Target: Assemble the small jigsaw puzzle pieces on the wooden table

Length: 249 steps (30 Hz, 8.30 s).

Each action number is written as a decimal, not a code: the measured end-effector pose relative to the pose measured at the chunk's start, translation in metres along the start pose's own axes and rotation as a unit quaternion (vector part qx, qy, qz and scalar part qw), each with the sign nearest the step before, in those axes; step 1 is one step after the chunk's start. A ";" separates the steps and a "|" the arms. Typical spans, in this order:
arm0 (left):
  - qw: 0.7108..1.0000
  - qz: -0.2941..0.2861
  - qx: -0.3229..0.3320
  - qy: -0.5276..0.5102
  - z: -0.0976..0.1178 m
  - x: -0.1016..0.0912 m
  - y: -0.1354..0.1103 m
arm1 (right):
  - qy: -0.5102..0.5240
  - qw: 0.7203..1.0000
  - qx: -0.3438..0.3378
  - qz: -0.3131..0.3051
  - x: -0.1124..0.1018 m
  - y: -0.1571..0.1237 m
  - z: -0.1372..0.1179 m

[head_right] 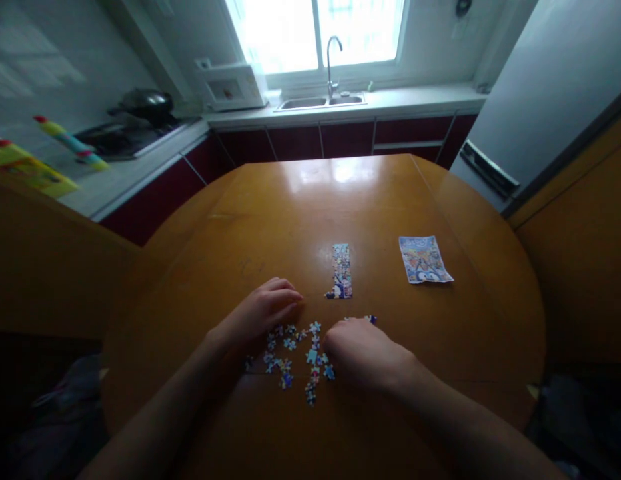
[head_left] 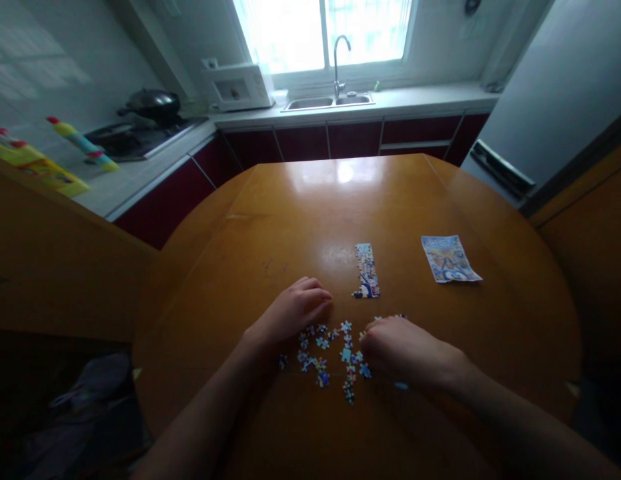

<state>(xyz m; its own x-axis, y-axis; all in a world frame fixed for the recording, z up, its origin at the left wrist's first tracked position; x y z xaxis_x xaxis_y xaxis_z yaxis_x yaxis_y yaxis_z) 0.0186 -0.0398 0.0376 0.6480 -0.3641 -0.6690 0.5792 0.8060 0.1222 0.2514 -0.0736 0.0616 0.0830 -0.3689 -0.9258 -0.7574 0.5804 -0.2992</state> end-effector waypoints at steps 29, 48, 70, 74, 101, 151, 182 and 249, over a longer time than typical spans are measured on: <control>1.000 0.005 0.017 -0.010 0.001 0.006 0.001 | -0.010 0.988 0.099 0.115 0.045 -0.018 -0.026; 0.996 0.021 0.055 0.074 0.022 0.035 0.011 | 0.305 0.895 0.132 0.298 -0.004 0.038 0.073; 0.992 -0.015 0.032 0.122 0.024 0.050 0.014 | 0.100 0.954 0.065 0.274 0.012 0.066 0.080; 0.992 -0.010 0.032 0.121 0.023 0.051 0.013 | 0.088 0.954 0.072 0.279 0.015 0.067 0.081; 0.995 0.003 0.013 0.103 0.025 0.049 0.017 | 0.047 0.960 0.087 0.264 0.020 0.063 0.079; 0.987 0.098 -0.054 0.117 -0.027 -0.002 -0.001 | 0.084 0.917 0.255 0.296 0.023 0.035 0.136; 0.990 0.085 -0.058 0.097 -0.026 -0.004 -0.004 | 0.088 0.914 0.269 0.290 0.025 0.034 0.139; 0.993 0.077 -0.061 0.067 -0.029 -0.006 -0.002 | 0.078 0.915 0.277 0.284 0.022 0.035 0.139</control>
<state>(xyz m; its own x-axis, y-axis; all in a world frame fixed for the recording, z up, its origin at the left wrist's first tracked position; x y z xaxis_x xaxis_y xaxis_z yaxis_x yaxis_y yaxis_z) -0.0009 -0.0255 0.0199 0.6480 -0.1732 -0.7417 0.4090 0.9006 0.1470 0.3171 0.0397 -0.0009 -0.3483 0.0317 -0.9368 -0.2024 0.9733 0.1081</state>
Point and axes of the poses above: each hand's wrist, its own y-axis towards the middle knuckle, its own x-axis out of the palm, z = x × y, the point moved 2 cm from there along y, towards the middle knuckle, and after that the axes turned 15 degrees about -y, right-handed, at the moved point
